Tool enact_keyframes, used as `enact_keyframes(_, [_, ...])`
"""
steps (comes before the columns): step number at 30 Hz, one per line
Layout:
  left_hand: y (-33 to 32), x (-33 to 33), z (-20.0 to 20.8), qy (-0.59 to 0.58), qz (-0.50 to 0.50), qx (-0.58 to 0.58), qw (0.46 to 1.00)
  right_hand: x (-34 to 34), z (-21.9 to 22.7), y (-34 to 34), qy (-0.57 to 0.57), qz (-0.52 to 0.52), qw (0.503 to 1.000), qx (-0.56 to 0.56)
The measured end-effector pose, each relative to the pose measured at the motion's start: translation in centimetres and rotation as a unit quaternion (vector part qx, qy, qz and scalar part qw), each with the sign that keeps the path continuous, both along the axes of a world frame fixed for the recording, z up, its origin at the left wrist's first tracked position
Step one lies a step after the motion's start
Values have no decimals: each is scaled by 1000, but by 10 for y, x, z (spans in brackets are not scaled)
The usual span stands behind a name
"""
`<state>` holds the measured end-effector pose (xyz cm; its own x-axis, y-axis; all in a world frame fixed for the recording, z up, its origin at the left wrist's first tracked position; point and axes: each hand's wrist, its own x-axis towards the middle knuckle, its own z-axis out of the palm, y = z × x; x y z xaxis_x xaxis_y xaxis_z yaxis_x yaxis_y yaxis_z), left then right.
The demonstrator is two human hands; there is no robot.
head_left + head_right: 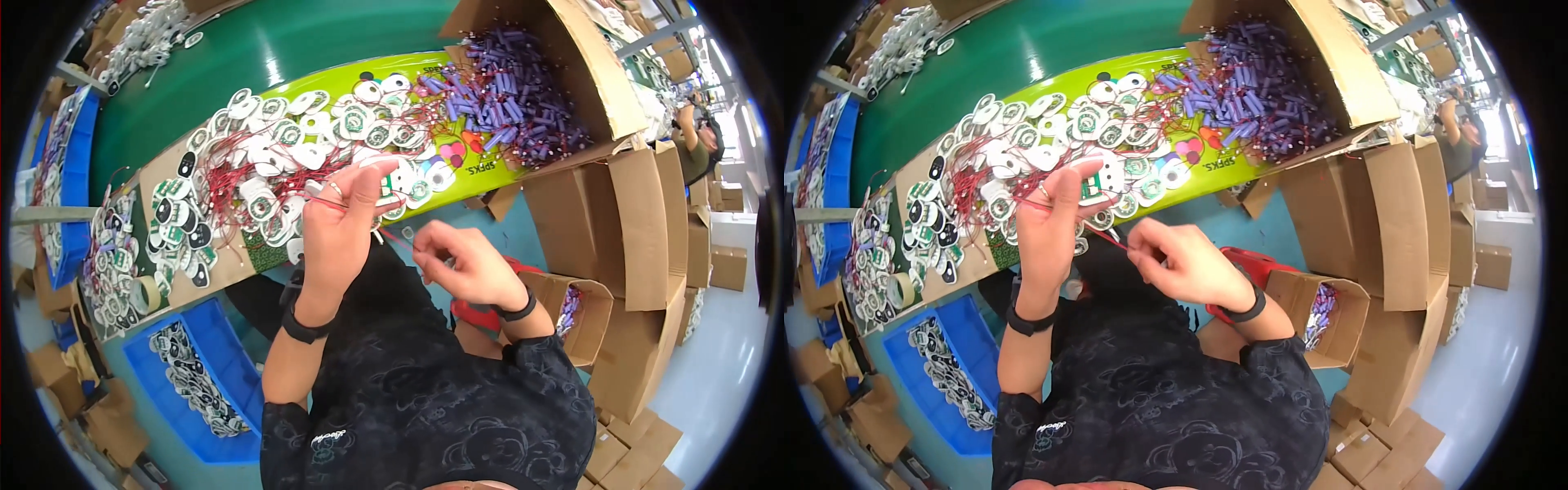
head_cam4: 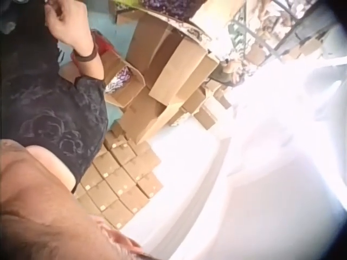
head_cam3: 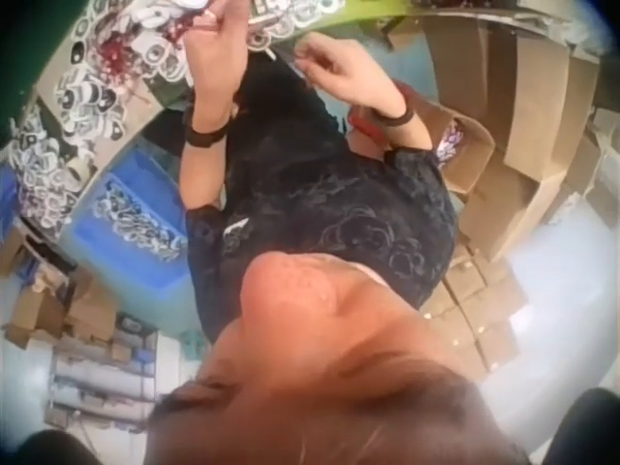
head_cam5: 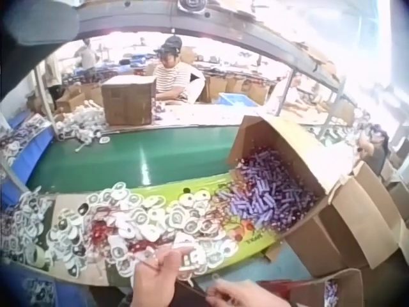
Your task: The recorder is assembling small electronic components by attaching purple pieces to white circular bases using red wires and then placing the finished units into a blue storage bin.
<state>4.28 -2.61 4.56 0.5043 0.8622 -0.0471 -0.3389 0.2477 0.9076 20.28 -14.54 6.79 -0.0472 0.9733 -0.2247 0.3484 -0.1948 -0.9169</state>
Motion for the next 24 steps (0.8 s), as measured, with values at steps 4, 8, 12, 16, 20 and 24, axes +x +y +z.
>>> enact_keyframes(4, [-1, -1, 2, -11, -37, -10, 999, 7, -6, -10, -79, 36, 989, 121])
enact_keyframes(8, [-26, 5, 2, 62, -85, 78, 991, -1, 19, 4, -191, -154, 914, 323])
enact_keyframes(12, [-42, 3, 7, 131, -102, 232, 959, -29, 40, 23, -265, -72, 892, 358])
enact_keyframes(16, [-47, -1, -2, 137, -65, 308, 939, -29, 21, 14, -140, -65, 917, 368])
enact_keyframes(20, [-55, -24, -4, 210, -107, 333, 913, -19, 14, -12, -58, -103, 928, 353])
enact_keyframes(24, [-68, -59, -24, 72, -21, 112, 991, -24, 0, -26, -16, -126, 952, 278])
